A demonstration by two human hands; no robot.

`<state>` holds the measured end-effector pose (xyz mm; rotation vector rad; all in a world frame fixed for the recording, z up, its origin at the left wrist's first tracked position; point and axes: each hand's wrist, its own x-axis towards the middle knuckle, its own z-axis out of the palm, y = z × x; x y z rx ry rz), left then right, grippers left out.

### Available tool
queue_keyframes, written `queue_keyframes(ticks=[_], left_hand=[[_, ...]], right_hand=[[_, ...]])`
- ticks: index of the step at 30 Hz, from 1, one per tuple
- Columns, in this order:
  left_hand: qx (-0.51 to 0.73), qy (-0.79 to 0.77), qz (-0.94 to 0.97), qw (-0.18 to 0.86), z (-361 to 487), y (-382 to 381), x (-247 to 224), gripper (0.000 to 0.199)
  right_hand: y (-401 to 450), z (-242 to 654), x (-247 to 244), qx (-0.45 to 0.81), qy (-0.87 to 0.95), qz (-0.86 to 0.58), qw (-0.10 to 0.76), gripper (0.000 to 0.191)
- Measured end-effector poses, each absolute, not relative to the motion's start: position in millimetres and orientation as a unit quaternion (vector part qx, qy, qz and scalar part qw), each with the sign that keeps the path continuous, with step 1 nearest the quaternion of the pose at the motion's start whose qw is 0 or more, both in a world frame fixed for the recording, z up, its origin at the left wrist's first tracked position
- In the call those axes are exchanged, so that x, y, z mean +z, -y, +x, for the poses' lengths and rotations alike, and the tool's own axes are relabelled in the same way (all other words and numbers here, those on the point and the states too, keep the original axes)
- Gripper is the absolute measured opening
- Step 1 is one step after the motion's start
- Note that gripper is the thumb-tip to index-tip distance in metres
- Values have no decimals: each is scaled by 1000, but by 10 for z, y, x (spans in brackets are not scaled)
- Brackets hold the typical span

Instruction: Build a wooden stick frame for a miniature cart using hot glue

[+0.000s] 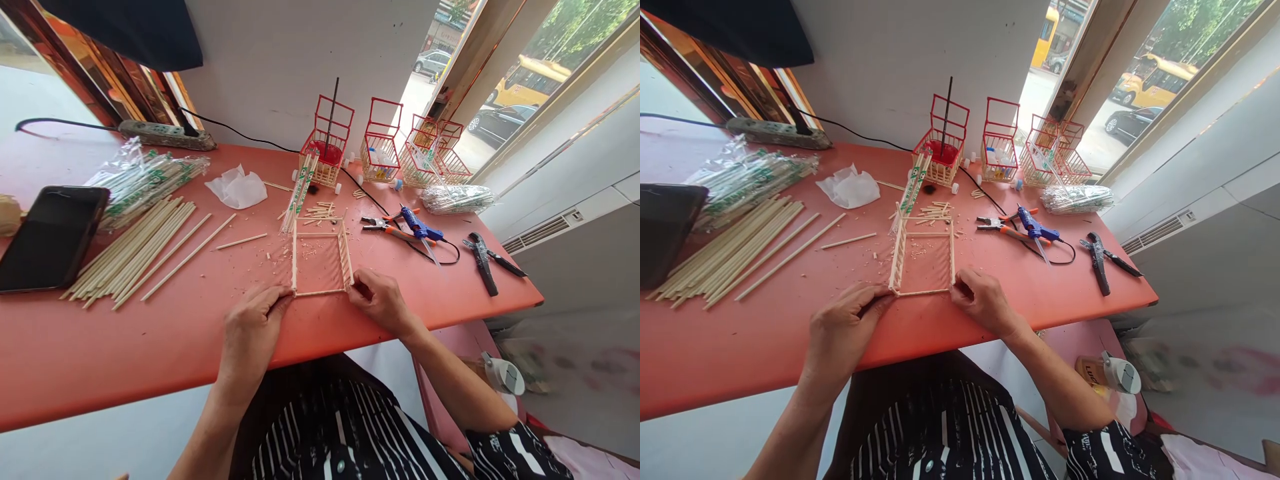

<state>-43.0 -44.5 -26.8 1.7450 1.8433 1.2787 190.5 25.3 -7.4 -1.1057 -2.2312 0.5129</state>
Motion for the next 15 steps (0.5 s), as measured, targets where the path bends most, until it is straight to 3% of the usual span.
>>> queue_keyframes(ticks=[11, 15], left_hand=[[435, -638, 624, 122, -434, 474, -241, 19], [434, -659, 614, 39, -375, 602, -179, 13]], right_hand=[[-258, 1895, -74, 195, 841, -404, 304, 19], [-261, 1895, -79, 191, 840, -412, 298, 19]])
